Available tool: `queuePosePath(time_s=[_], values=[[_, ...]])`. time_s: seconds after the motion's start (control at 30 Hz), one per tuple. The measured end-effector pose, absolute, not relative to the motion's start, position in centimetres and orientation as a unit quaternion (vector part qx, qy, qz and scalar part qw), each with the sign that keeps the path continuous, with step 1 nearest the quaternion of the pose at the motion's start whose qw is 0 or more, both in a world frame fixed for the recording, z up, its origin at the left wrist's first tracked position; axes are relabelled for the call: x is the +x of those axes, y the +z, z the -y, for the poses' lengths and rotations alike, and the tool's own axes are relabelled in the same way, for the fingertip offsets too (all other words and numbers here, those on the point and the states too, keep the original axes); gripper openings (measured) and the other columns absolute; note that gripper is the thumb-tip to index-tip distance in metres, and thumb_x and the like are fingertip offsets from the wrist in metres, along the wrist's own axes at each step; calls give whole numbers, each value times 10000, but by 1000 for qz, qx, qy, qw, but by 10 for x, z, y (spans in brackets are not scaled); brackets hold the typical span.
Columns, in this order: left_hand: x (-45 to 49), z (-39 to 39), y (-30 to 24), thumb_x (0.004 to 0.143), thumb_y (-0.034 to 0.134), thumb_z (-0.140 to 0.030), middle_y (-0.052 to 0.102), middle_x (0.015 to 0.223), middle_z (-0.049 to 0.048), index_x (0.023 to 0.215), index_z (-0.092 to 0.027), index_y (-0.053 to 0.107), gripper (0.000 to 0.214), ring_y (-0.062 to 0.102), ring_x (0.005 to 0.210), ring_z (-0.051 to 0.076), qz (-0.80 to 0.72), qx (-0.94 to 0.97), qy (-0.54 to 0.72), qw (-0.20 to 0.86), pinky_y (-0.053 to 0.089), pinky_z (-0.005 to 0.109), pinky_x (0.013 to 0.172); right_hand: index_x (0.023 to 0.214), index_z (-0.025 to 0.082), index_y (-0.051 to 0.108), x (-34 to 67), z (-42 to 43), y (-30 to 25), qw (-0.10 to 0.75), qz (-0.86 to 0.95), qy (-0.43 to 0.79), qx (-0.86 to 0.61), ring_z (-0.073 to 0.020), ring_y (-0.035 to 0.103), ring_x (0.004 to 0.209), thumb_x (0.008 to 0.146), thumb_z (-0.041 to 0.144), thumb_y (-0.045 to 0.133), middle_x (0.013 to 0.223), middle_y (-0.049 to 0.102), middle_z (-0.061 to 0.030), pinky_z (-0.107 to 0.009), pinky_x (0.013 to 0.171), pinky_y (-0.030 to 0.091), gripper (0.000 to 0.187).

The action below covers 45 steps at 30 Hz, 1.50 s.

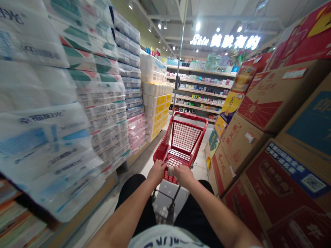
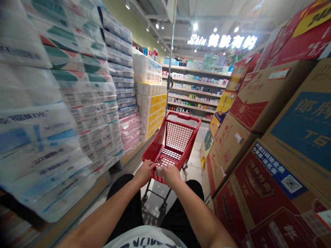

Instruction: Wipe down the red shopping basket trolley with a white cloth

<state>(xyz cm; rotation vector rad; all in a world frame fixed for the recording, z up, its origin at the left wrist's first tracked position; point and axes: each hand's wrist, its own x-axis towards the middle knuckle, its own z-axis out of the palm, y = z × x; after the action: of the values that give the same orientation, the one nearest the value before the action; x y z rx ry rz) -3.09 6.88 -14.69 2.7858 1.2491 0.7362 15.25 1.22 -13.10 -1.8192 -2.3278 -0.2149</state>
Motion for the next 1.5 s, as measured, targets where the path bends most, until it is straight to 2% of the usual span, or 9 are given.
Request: queuePosePath(time_s=[0.17, 0.33, 0.5, 0.7, 0.77, 1.0, 1.23, 1.37, 1.5], values=[[-34, -69, -145, 801, 430, -53, 618, 1056, 102, 1118, -167, 627, 390, 488, 1105, 239, -401, 883, 242, 13, 320, 470, 1074, 918, 212, 651, 149, -17, -123, 65, 792, -49, -605, -168, 581, 741, 941, 344, 449, 862, 640, -64, -265, 670, 362, 243], [-35, -71, -147, 787, 419, -37, 617, 1051, 106, 1115, -148, 629, 404, 495, 1087, 232, -408, 881, 238, 4, 312, 468, 1079, 1218, 242, 549, 151, -9, -138, 133, 809, -75, -568, -196, 547, 928, 858, 187, 527, 1069, 606, -77, -294, 801, 381, 365], [-34, -70, -145, 770, 419, -27, 613, 1040, 83, 1110, -173, 627, 424, 496, 1089, 226, -417, 879, 231, -2, 302, 473, 1085, 1181, 268, 606, 156, -11, -140, 269, 818, 31, -508, -165, 584, 914, 793, 92, 534, 1057, 622, -43, -253, 786, 438, 432], [-34, -71, -145, 767, 442, -40, 604, 1045, 91, 1120, -171, 627, 420, 492, 1078, 227, -402, 882, 244, 14, 311, 462, 1084, 1230, 235, 566, 162, -18, -103, 471, 707, 37, -526, -170, 551, 1087, 930, 162, 355, 1206, 574, -81, -315, 936, 440, 374], [-34, -71, -146, 766, 447, -39, 604, 1036, 88, 1111, -181, 631, 417, 496, 1065, 226, -400, 882, 247, 16, 324, 464, 1074, 1262, 241, 532, 160, -16, -98, 450, 704, 11, -549, -171, 538, 1098, 942, 186, 357, 1222, 563, -83, -316, 937, 431, 369], [-33, -70, -149, 784, 429, -26, 608, 1033, 94, 1110, -169, 633, 410, 493, 1098, 228, -412, 876, 252, 5, 296, 477, 1094, 1011, 206, 623, 147, -4, -133, 154, 778, -58, -606, -203, 593, 897, 887, 299, 551, 944, 646, -81, -391, 934, 357, 171], [-36, -71, -149, 784, 419, -20, 608, 1058, 98, 1138, -153, 619, 428, 480, 1132, 233, -416, 878, 237, -6, 291, 471, 1105, 949, 228, 679, 155, -21, -120, 235, 768, 53, -594, -176, 625, 842, 853, 199, 560, 891, 687, -28, -279, 784, 433, 156], [-35, -71, -150, 783, 422, -25, 607, 1044, 98, 1130, -163, 624, 425, 474, 1141, 242, -406, 879, 249, -8, 301, 481, 1098, 1180, 230, 587, 161, -22, -112, 319, 720, 6, -616, -174, 564, 1027, 943, 195, 393, 1133, 630, -59, -295, 884, 408, 308], [-33, -71, -151, 781, 413, -26, 609, 1047, 99, 1132, -181, 627, 440, 477, 1152, 254, -409, 877, 254, -9, 314, 503, 1086, 1045, 238, 642, 154, -13, -120, 284, 749, -60, -595, -192, 542, 975, 916, 214, 487, 980, 643, -50, -322, 895, 365, 203]])
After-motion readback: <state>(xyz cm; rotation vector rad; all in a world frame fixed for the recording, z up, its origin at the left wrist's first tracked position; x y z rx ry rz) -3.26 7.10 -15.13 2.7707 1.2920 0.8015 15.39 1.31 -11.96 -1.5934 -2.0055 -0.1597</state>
